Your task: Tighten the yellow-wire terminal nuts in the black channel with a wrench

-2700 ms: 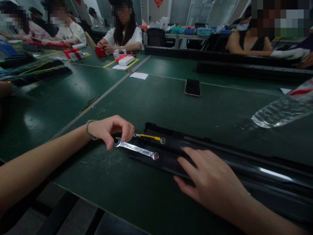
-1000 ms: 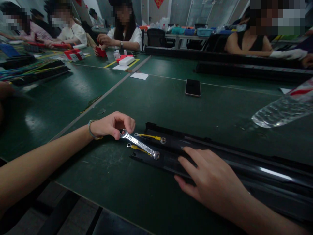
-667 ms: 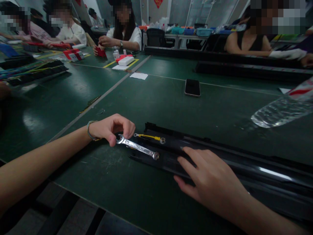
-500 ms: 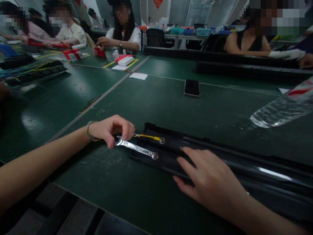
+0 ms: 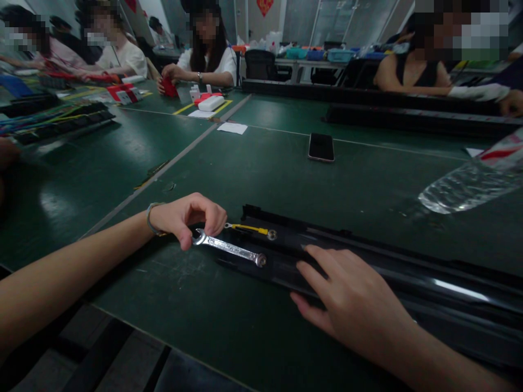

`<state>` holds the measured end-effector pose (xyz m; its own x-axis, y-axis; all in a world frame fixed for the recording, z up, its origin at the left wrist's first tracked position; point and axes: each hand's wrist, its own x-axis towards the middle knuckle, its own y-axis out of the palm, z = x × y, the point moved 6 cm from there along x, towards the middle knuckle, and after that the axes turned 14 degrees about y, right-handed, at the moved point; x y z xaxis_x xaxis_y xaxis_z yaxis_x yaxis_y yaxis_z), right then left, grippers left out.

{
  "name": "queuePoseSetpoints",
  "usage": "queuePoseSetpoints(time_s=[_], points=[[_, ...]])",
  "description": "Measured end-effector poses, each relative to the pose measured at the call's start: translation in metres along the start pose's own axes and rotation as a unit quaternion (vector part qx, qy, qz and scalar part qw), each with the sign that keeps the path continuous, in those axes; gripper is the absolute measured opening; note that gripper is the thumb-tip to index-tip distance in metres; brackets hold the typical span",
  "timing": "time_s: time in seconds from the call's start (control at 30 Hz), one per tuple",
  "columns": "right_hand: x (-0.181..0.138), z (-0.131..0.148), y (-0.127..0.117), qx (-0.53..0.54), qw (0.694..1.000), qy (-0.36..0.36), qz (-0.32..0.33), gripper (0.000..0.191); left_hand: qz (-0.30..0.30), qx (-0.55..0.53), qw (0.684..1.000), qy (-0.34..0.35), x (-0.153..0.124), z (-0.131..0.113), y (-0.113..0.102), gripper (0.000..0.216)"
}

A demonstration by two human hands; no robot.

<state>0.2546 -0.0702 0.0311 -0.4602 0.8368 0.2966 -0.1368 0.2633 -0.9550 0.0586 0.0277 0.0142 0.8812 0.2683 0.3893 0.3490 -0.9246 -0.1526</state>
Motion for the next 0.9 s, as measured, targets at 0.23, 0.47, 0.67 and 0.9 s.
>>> queuePoseSetpoints(time_s=[0.23,0.47,0.67,0.9], points=[[-0.0008,-0.0007,0.0015,0.002,1.000,0.000,0.001,0.023,-0.010,-0.008,1.000,-0.008,-0.0004,0.0008,-0.0007,0.025],[-0.0010,-0.0002,0.0017,0.000,1.000,-0.004,-0.007,0.024,-0.021,-0.007,1.000,-0.014,-0.0010,0.0027,-0.0022,0.027],[-0.0011,-0.0001,0.0011,-0.001,1.000,-0.003,-0.013,0.023,-0.020,-0.013,1.000,-0.010,-0.0008,0.0022,-0.0017,0.025],[-0.0003,-0.0002,0.0018,-0.006,1.000,-0.001,-0.009,0.024,-0.064,-0.009,0.998,-0.012,-0.0019,0.0032,-0.0089,0.022]])
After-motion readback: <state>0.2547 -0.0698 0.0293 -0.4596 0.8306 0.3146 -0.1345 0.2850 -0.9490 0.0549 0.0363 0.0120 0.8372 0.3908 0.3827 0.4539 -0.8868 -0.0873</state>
